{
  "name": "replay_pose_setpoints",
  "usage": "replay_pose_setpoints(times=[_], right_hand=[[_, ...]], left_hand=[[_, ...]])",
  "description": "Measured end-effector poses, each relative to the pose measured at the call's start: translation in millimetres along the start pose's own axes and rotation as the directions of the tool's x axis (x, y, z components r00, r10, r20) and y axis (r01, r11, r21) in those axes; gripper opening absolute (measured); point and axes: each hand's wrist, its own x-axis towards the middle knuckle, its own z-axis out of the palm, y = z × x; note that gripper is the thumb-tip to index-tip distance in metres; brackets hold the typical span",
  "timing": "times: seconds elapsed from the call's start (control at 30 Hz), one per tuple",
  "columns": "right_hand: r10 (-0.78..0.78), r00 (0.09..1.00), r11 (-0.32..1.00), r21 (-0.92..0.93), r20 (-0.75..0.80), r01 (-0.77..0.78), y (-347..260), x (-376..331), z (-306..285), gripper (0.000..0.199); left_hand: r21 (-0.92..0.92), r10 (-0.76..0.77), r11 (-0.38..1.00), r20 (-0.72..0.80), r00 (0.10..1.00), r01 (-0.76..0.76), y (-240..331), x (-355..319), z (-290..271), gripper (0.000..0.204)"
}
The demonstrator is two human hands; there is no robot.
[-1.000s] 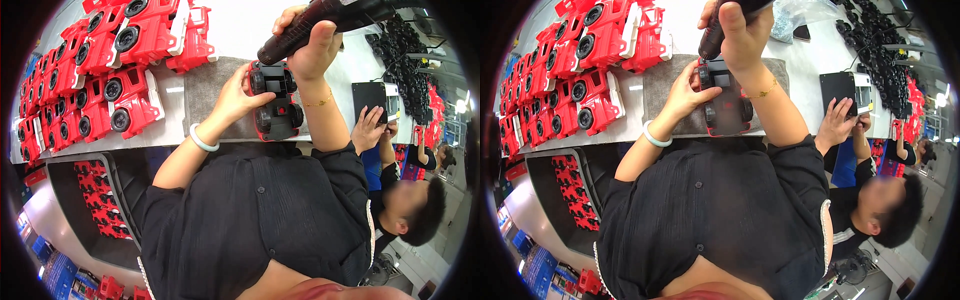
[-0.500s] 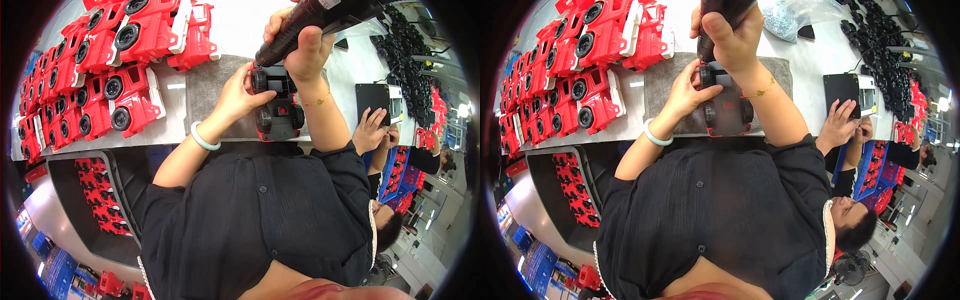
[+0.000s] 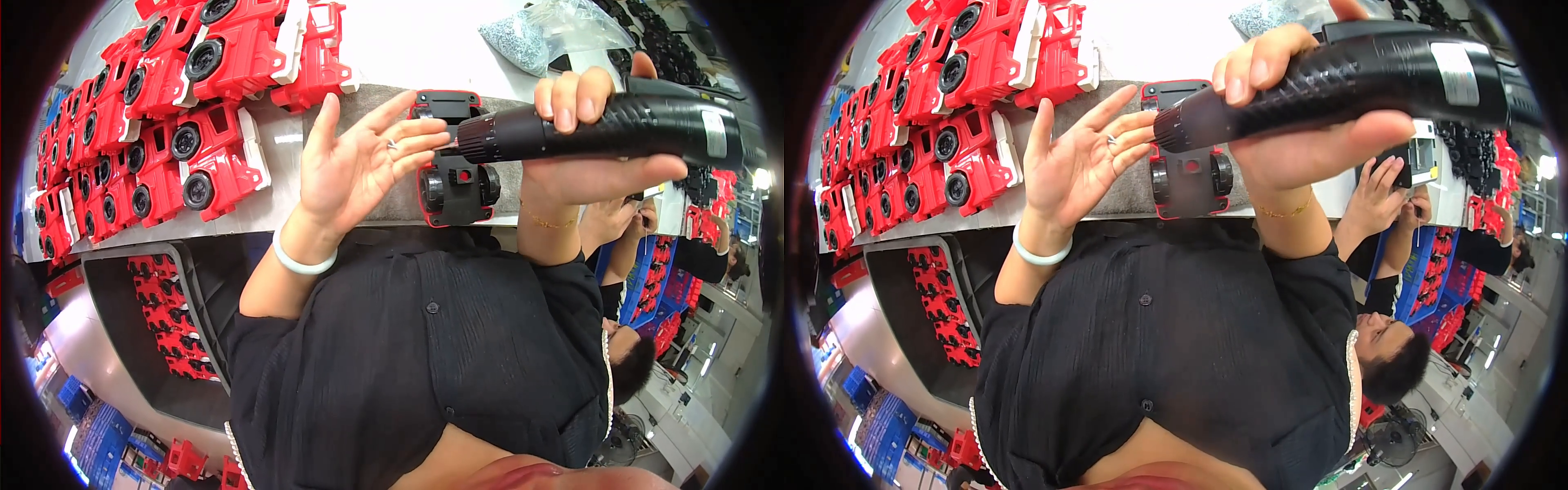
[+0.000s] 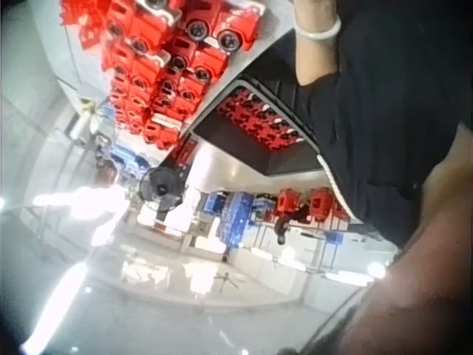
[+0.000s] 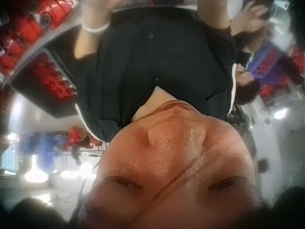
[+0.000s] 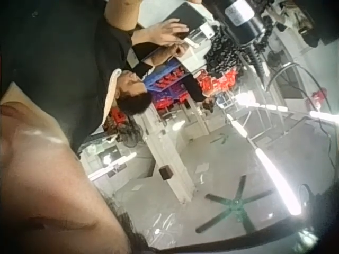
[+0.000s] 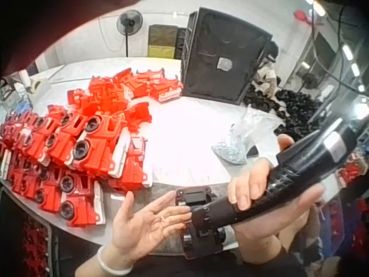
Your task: The person assembles plastic toy trucks by attaching wheels and chassis parts to plastic shells with screws, using an electric screwdriver.
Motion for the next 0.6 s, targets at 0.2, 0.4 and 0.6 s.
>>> replay_pose_setpoints(times=[0.2, 0.4, 0.6], right_hand=[[-0.064, 0.997, 0.997, -0.042, -0.032, 0.062, 3.3, -17.1, 6.1, 0.089], [-0.048, 0.997, 0.999, -0.016, -0.061, 0.047, -0.7, -19.5, 10.3, 0.091], [0.006, 0.999, 1.000, -0.021, -0.032, -0.006, -0.3, -22.7, 12.0, 0.091]], left_hand=[[-0.081, -0.069, 0.994, 0.086, 0.994, 0.076, -7.2, -3.2, 3.3, 0.076], [-0.015, -0.113, 0.993, 0.112, 0.987, 0.115, -18.2, -1.1, 8.2, 0.079], [-0.009, -0.110, 0.994, 0.093, 0.990, 0.111, -20.4, -0.5, 13.2, 0.074]])
